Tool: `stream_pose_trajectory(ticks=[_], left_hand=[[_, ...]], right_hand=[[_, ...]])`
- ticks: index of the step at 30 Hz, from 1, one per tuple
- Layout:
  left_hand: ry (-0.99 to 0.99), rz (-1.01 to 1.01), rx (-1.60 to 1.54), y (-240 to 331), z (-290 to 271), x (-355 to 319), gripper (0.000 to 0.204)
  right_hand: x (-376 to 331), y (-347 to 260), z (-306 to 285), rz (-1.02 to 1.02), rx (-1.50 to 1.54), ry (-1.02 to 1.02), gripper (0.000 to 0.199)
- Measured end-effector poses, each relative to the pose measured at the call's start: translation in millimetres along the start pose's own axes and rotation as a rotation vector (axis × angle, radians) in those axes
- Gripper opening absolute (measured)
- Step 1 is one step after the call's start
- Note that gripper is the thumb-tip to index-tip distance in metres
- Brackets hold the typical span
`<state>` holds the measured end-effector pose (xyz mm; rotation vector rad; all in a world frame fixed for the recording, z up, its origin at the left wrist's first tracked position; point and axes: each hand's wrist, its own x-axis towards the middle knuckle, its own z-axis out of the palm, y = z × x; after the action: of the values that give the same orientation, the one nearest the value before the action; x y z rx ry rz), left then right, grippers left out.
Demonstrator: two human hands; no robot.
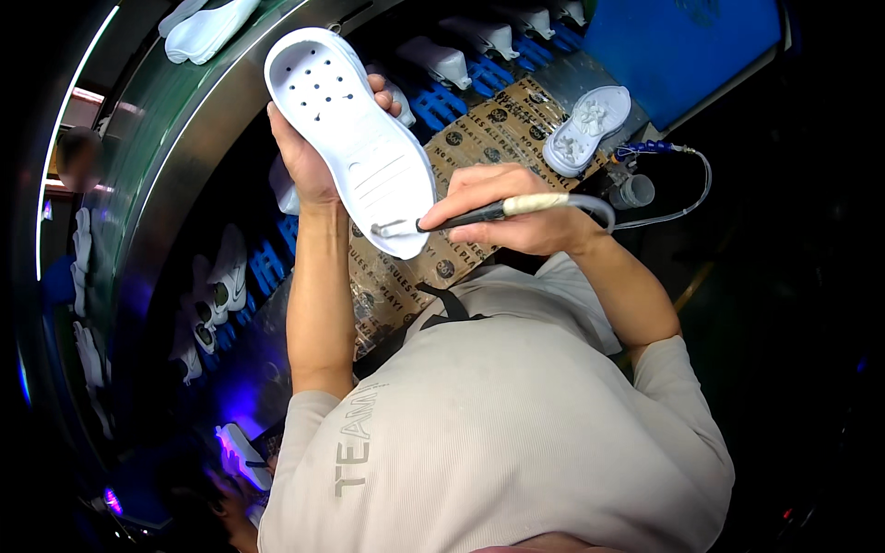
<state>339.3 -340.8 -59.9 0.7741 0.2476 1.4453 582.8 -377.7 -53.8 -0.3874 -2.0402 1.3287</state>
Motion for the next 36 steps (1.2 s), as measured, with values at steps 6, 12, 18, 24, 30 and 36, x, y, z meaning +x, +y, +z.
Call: stream_pose_trajectory(ticks=[6,12,18,24,30,36], left_hand=[[-0.082,-0.232,0.283,7,9,15,0.082],[-0.012,-0.424,0.817,-8,-20,38,0.077],[-0.116,-0.740,1.167,8,11,40,0.080],[-0.096,-0.909,1.039,14,17,33,0.073],[-0.112,-0.885,1.227,15,3,27,0.074],[-0.095,-0.911,1.195,25,5,20,0.077]], right_hand=[[3,5,-7,-0.157,0.081,-0.143,0.028],[8,-5,-9,-0.131,-0.185,-0.329,0.024],[12,-11,-6,-0.077,-0.406,-0.249,0.024],[5,-5,-16,-0.068,-0.449,-0.123,0.027],[-3,1,-32,-0.169,-0.498,0.023,0.032],[-5,-6,-46,-0.124,-0.462,-0.142,0.029]])
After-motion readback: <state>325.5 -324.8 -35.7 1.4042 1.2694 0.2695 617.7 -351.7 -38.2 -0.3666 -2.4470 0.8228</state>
